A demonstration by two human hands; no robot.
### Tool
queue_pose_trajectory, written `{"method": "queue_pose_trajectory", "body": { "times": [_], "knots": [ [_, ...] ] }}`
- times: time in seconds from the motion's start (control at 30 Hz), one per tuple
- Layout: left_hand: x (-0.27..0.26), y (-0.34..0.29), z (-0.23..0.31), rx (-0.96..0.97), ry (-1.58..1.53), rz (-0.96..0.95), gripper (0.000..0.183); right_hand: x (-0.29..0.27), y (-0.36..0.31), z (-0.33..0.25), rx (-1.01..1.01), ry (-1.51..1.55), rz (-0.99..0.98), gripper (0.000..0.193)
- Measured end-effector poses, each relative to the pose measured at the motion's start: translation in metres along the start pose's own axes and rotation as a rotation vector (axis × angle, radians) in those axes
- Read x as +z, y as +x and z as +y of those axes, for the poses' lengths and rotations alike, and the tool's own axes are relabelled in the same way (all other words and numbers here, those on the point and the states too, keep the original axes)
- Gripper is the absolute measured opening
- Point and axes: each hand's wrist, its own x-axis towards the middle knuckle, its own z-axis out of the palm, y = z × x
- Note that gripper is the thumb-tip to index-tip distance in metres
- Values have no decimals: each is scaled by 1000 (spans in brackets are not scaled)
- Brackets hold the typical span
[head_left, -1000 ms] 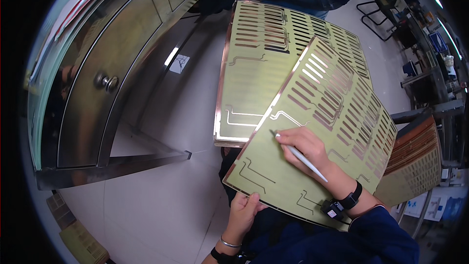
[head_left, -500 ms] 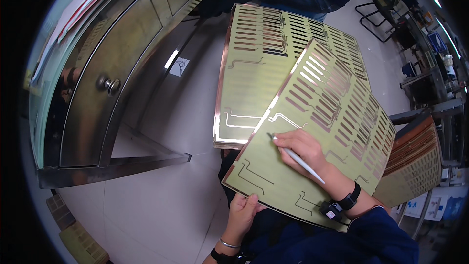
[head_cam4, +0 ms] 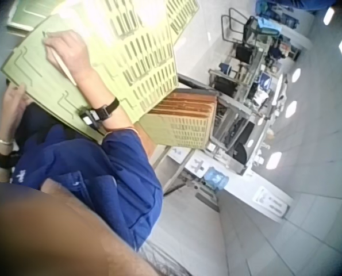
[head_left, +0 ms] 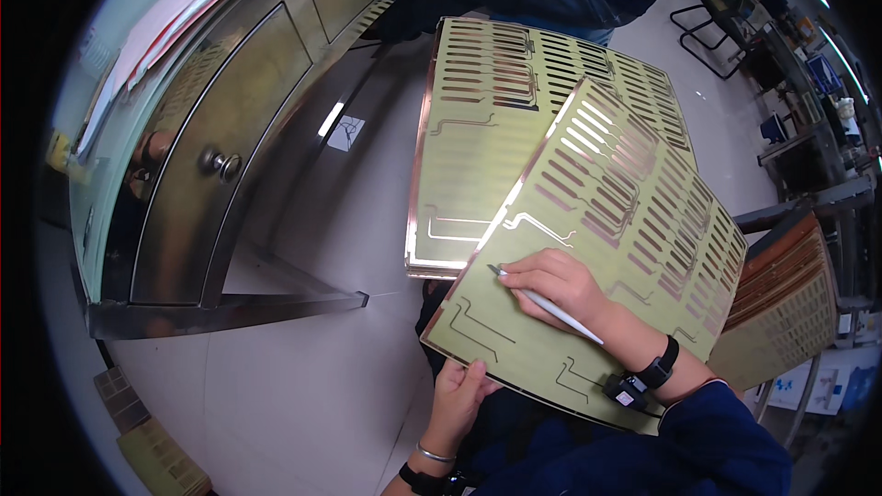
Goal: Picking up large circuit board panels from a stack and inspecting or marking them with a pen.
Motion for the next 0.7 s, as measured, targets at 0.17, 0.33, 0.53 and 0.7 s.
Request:
{"method": "queue_pose_trajectory", "body": {
  "times": [0.17,0.33,0.53,0.7],
  "knots": [
    [-6,-1,-3,-15,56,39,33,2,0,3,87,28,46,23],
    [-6,2,-5,-15,41,22,32,-10,-4,5,275,248,22,19],
    [-5,0,-3,-6,33,55,28,-34,-22,15,644,518,79,13],
    [0,0,-1,11,2,48,24,-49,-27,19,628,353,89,11]
  ]
}}
